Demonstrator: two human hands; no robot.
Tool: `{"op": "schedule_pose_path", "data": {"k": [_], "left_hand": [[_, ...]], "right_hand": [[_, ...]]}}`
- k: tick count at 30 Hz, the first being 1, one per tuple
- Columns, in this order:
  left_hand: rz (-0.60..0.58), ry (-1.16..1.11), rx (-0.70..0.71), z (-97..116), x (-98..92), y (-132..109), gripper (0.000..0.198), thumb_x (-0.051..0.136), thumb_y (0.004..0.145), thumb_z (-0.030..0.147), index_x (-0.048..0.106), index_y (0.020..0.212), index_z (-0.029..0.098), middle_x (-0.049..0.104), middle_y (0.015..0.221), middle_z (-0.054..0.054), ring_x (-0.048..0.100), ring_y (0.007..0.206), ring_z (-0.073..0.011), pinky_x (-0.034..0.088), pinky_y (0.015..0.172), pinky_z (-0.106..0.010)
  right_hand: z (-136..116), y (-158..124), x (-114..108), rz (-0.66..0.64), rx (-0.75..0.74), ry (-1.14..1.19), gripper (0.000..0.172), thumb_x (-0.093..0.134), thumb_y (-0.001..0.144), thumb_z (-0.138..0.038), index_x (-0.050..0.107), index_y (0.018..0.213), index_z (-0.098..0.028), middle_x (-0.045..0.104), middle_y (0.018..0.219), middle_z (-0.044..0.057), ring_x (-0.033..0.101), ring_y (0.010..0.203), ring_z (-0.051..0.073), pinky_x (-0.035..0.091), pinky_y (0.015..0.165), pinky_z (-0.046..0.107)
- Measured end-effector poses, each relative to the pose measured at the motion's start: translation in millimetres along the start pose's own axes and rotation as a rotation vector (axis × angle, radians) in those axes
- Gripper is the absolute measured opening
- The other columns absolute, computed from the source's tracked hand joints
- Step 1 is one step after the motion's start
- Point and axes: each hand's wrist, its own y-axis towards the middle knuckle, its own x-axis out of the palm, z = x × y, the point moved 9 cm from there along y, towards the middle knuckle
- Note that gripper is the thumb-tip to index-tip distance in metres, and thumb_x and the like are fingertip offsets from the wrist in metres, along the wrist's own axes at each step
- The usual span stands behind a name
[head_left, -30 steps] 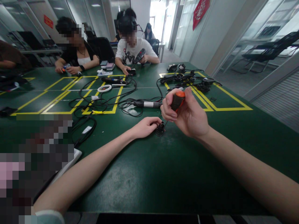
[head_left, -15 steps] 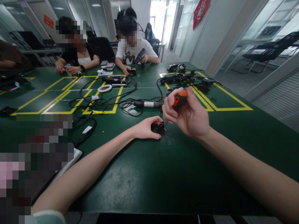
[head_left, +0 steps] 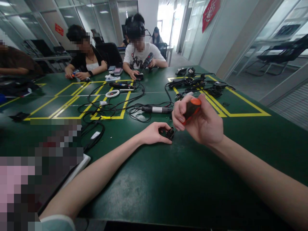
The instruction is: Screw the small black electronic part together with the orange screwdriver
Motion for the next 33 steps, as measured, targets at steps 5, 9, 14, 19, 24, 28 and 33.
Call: {"op": "schedule_pose_path", "data": {"k": [5,9,14,19,24,28,33], "left_hand": [[-0.020,-0.001,0.000,0.4,1.1,0.9,0.037,0.090,0.062,0.026,0.076,0.094,0.013,0.074,0.090,0.000,0.063,0.086,-0.0143,0.048,0.090,-0.028],[-0.056,0.021,0.024,1.4,3.1,0.2,0.039,0.087,0.068,0.026,0.079,0.104,0.013,0.078,0.099,-0.003,0.069,0.096,-0.0180,0.049,0.097,-0.030],[-0.100,0.053,0.073,4.2,8.1,-1.3,0.044,0.081,0.076,0.025,0.077,0.117,0.011,0.079,0.114,-0.009,0.071,0.106,-0.0207,0.050,0.103,-0.032],[-0.095,0.109,0.090,5.7,9.9,-1.9,0.047,0.082,0.075,0.028,0.076,0.118,0.010,0.078,0.119,-0.010,0.071,0.110,-0.0223,0.050,0.104,-0.032],[-0.094,0.130,0.107,6.0,10.0,-1.9,0.045,0.082,0.076,0.029,0.076,0.117,0.011,0.078,0.117,-0.010,0.071,0.110,-0.0227,0.051,0.105,-0.033],[-0.102,0.112,0.111,6.4,9.9,-2.4,0.044,0.080,0.077,0.028,0.076,0.117,0.010,0.078,0.119,-0.011,0.070,0.111,-0.0229,0.050,0.106,-0.034],[-0.096,0.157,0.115,9.1,8.0,-4.2,0.040,0.080,0.078,0.029,0.077,0.115,0.012,0.078,0.119,-0.010,0.070,0.111,-0.0227,0.050,0.106,-0.034]], "right_hand": [[1.4,-1.5,0.9,-0.024,0.031,0.025,0.063,0.048,0.093,-0.080,0.049,0.067,-0.023,0.030,0.051,-0.007,0.026,0.043,0.011,0.026,0.042,0.026],[-1.6,-2.7,1.1,-0.009,-0.004,0.032,0.058,0.056,0.087,-0.082,0.052,0.076,-0.025,0.031,0.051,-0.008,0.022,0.042,0.010,0.024,0.043,0.026],[-1.7,2.0,-1.1,0.010,0.010,-0.016,0.062,0.055,0.087,-0.083,0.051,0.070,-0.024,0.040,0.055,-0.004,0.033,0.045,0.012,0.029,0.043,0.028],[0.2,2.2,0.0,-0.061,0.026,0.018,0.064,0.051,0.088,-0.084,0.052,0.067,-0.023,0.030,0.050,-0.007,0.024,0.043,0.011,0.024,0.041,0.027],[-1.1,0.3,0.7,-0.022,0.010,0.033,0.059,0.058,0.085,-0.083,0.050,0.076,-0.025,0.034,0.050,-0.008,0.025,0.042,0.010,0.026,0.042,0.025],[-0.7,3.2,-0.1,0.031,0.027,-0.024,0.062,0.056,0.085,-0.084,0.050,0.070,-0.024,0.040,0.053,-0.005,0.033,0.045,0.012,0.031,0.042,0.027],[1.2,3.8,3.0,-0.029,0.029,0.005,0.066,0.051,0.088,-0.085,0.051,0.064,-0.023,0.029,0.049,-0.007,0.025,0.042,0.010,0.026,0.040,0.026]]}}
